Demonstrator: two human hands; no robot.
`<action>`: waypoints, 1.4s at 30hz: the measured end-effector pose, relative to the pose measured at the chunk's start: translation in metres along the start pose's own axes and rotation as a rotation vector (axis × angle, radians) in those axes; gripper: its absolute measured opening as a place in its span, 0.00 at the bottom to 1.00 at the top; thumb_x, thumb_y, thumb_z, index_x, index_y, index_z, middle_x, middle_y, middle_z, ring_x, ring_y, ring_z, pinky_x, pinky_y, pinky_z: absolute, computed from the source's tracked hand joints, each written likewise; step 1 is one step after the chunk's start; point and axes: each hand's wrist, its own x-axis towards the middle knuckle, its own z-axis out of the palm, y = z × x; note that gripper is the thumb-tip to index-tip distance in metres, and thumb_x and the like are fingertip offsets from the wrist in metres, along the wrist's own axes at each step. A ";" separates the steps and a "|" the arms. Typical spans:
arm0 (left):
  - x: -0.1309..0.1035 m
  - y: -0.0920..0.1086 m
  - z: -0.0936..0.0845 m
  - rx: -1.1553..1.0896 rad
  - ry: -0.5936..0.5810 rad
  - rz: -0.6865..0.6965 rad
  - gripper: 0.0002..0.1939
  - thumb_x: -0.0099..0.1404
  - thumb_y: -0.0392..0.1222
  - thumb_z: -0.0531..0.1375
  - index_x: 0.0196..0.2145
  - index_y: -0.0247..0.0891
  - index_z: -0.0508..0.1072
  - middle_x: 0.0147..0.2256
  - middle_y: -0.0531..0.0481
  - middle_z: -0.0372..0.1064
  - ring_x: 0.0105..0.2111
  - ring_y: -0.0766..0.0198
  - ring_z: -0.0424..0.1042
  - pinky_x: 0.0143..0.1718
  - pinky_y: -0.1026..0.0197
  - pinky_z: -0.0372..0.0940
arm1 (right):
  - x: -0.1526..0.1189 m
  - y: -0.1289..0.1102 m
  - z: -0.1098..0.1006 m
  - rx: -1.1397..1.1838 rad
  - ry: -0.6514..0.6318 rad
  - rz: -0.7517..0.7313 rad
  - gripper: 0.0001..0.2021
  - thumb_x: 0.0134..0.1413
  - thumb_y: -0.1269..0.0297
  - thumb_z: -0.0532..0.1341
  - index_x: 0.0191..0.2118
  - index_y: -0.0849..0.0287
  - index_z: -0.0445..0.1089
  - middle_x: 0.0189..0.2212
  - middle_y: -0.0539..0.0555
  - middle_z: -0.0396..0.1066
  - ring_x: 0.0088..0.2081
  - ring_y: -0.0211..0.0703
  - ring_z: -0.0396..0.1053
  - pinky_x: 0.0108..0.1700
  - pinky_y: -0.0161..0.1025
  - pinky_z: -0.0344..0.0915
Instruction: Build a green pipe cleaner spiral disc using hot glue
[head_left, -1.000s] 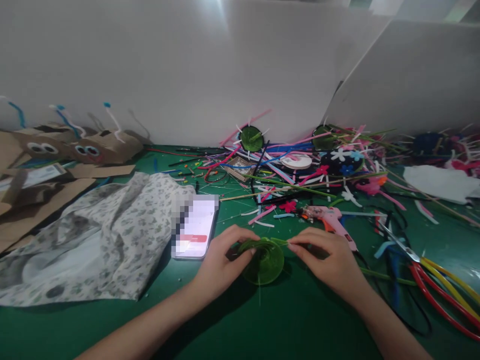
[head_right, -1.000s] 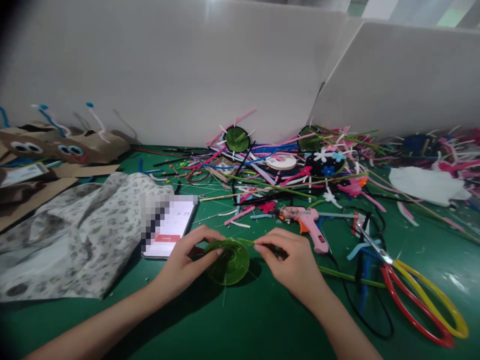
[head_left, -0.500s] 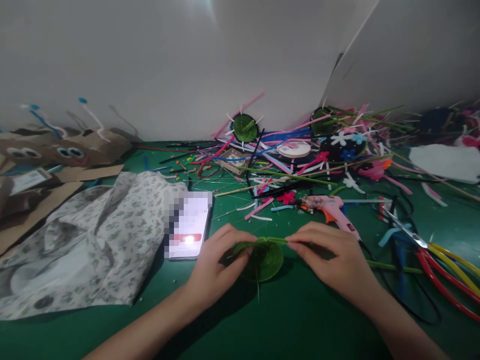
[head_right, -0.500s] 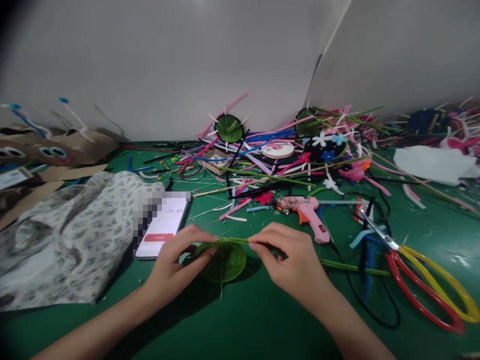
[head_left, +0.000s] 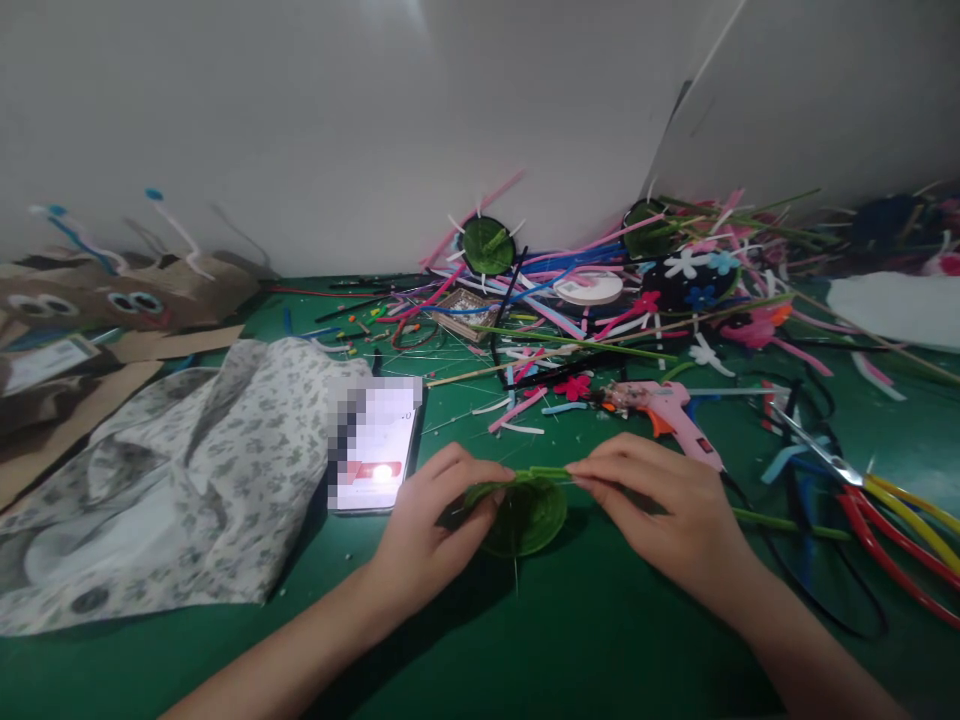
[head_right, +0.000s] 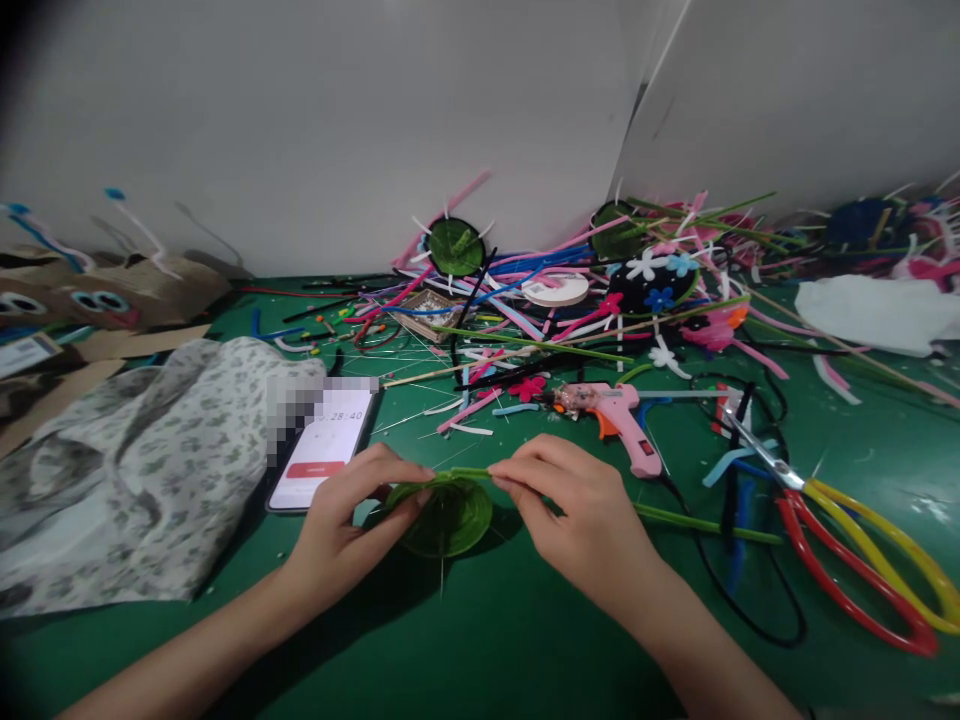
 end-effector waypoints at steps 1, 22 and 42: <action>0.000 0.000 0.000 0.003 0.001 0.002 0.14 0.63 0.26 0.57 0.43 0.41 0.72 0.34 0.51 0.68 0.32 0.68 0.68 0.30 0.67 0.62 | 0.000 0.000 -0.001 -0.031 0.012 -0.026 0.09 0.56 0.77 0.61 0.38 0.59 0.75 0.32 0.52 0.72 0.34 0.36 0.70 0.35 0.32 0.67; 0.001 0.001 0.000 0.018 0.003 -0.032 0.15 0.63 0.25 0.57 0.42 0.43 0.73 0.33 0.53 0.67 0.33 0.67 0.68 0.30 0.67 0.61 | 0.002 0.003 0.001 -0.096 0.083 -0.117 0.10 0.55 0.79 0.61 0.39 0.59 0.74 0.32 0.53 0.72 0.34 0.38 0.69 0.35 0.35 0.66; 0.002 0.001 0.000 0.033 0.001 -0.033 0.13 0.63 0.27 0.57 0.42 0.41 0.73 0.33 0.51 0.68 0.32 0.66 0.68 0.28 0.66 0.62 | 0.003 0.007 -0.002 -0.105 0.039 -0.095 0.09 0.57 0.75 0.60 0.37 0.55 0.75 0.31 0.51 0.73 0.33 0.39 0.69 0.34 0.38 0.67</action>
